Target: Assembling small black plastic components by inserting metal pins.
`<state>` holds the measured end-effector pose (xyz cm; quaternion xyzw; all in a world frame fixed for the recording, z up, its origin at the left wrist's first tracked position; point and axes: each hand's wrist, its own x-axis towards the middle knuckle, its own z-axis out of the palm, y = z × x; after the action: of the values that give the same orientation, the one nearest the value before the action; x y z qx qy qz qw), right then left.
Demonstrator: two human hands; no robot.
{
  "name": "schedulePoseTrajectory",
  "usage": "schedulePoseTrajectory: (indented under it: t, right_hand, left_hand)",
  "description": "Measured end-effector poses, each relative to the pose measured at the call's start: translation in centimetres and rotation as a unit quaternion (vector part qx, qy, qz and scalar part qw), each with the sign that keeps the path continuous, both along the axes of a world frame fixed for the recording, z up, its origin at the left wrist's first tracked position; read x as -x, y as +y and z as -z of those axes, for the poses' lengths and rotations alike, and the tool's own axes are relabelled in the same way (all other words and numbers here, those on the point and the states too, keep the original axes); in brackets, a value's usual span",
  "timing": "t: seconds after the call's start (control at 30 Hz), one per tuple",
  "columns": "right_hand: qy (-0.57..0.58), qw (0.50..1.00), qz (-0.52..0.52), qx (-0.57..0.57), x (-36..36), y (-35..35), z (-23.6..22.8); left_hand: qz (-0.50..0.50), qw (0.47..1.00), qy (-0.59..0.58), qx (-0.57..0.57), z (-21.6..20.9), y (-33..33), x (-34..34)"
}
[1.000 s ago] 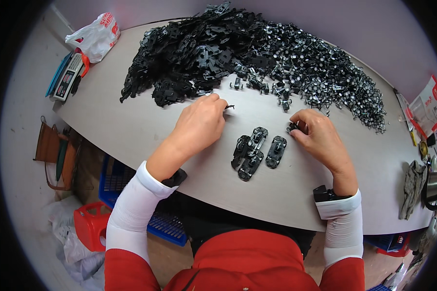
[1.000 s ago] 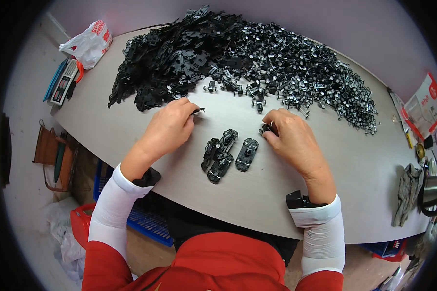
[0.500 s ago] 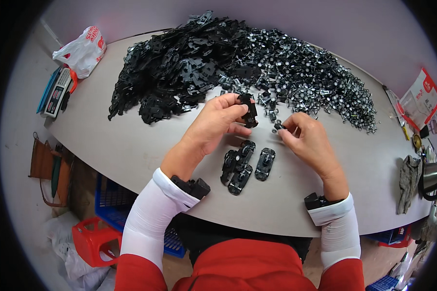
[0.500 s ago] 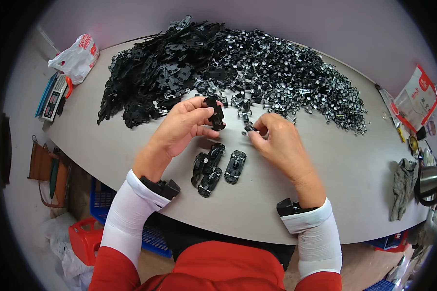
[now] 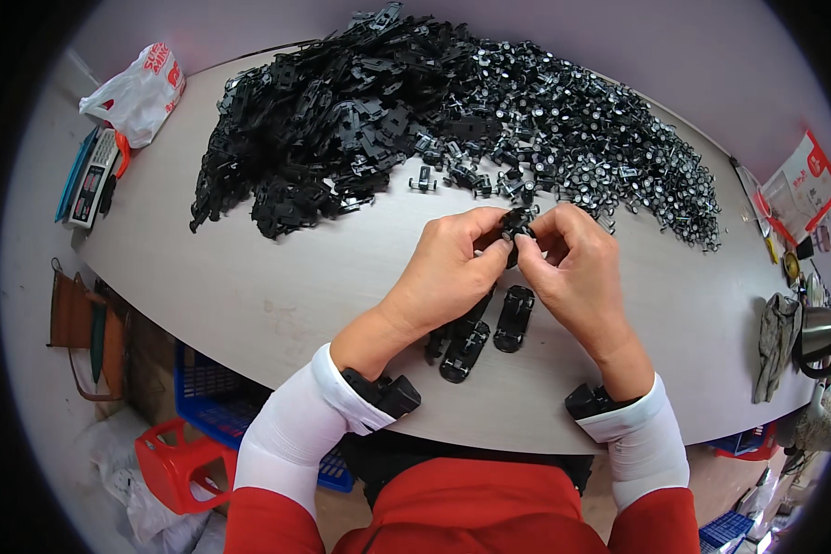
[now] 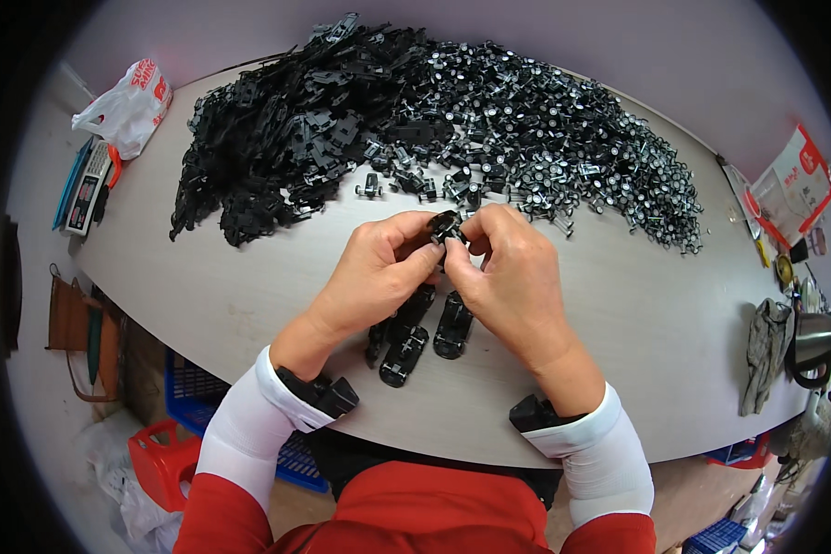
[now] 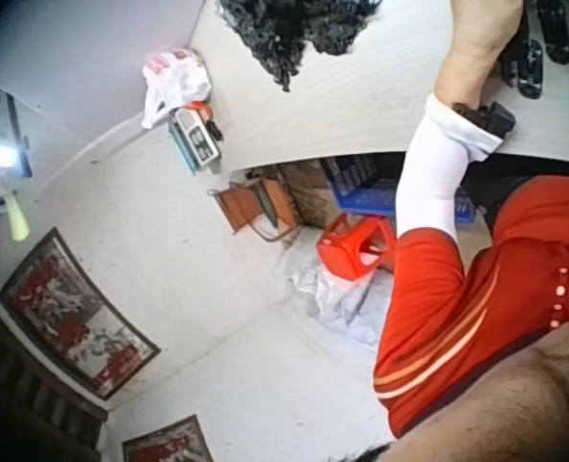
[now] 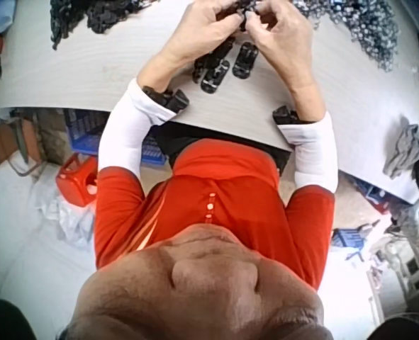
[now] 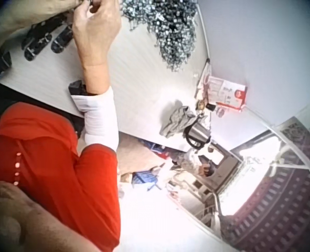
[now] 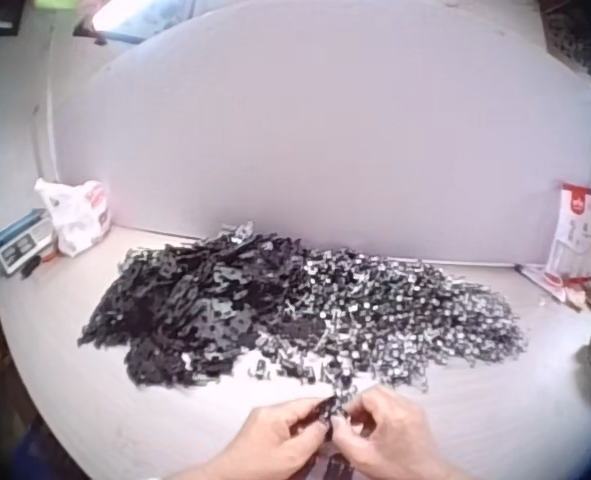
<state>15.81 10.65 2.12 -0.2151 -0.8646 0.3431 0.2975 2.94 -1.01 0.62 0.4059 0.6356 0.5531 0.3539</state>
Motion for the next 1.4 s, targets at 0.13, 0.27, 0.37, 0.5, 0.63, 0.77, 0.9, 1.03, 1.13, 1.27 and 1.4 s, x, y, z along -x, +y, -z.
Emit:
schedulePoseTrajectory:
  t: [0.13, 0.27, 0.37, 0.5, 0.63, 0.77, 0.9, 1.03, 1.13, 1.27, 1.4]
  right_hand:
    - [-0.009, 1.000, 0.004, -0.016, 0.0, 0.0, 0.1]
    - [0.028, 1.000, 0.010, 0.004, 0.2, -0.3, 0.0]
    - [0.049, 0.999, -0.013, -0.008, 0.2, -0.5, 0.0]
    - [0.045, 0.997, -0.061, -0.008, 0.2, -0.3, 0.2]
    - [0.053, 0.997, -0.014, 0.054, -0.4, 1.6, 0.2]
    - [-0.039, 0.999, 0.019, 0.022, -1.2, 4.0, 2.0]
    - [-0.063, 0.998, 0.006, -0.001, -0.8, 3.8, 2.3]
    - [-0.052, 0.999, 0.005, -0.011, -1.0, 4.0, 2.4]
    - [-0.049, 0.998, 0.043, -0.022, -1.8, 5.2, 1.7]
    - [-0.073, 0.984, 0.137, -0.091, -4.2, 8.3, 0.6]
    - [-0.121, 0.979, 0.143, -0.084, -5.7, 9.5, 0.8]
  left_hand:
    - [0.012, 1.000, 0.000, 0.011, -0.1, -0.1, 0.0]
    - [0.011, 0.997, -0.072, -0.024, 0.4, -0.1, 0.2]
    - [0.009, 0.976, -0.213, -0.036, -0.7, -0.2, 0.8]
    - [-0.007, 0.964, -0.260, -0.056, 0.4, -0.1, 0.9]
    - [-0.073, 0.952, -0.291, -0.069, 0.5, -0.4, 1.8]
    - [-0.109, 0.951, -0.276, -0.082, 0.3, -0.5, 2.2]
    - [-0.140, 0.951, -0.262, -0.091, 0.6, -0.6, 2.4]
    - [-0.123, 0.951, -0.275, -0.071, 0.7, -0.7, 2.8]
    - [-0.108, 0.945, -0.305, -0.059, 0.7, -0.7, 2.8]
    - [-0.098, 0.934, -0.336, -0.075, 0.1, -0.5, 2.4]
    - [-0.090, 0.934, -0.340, -0.059, 0.2, -0.4, 2.3]
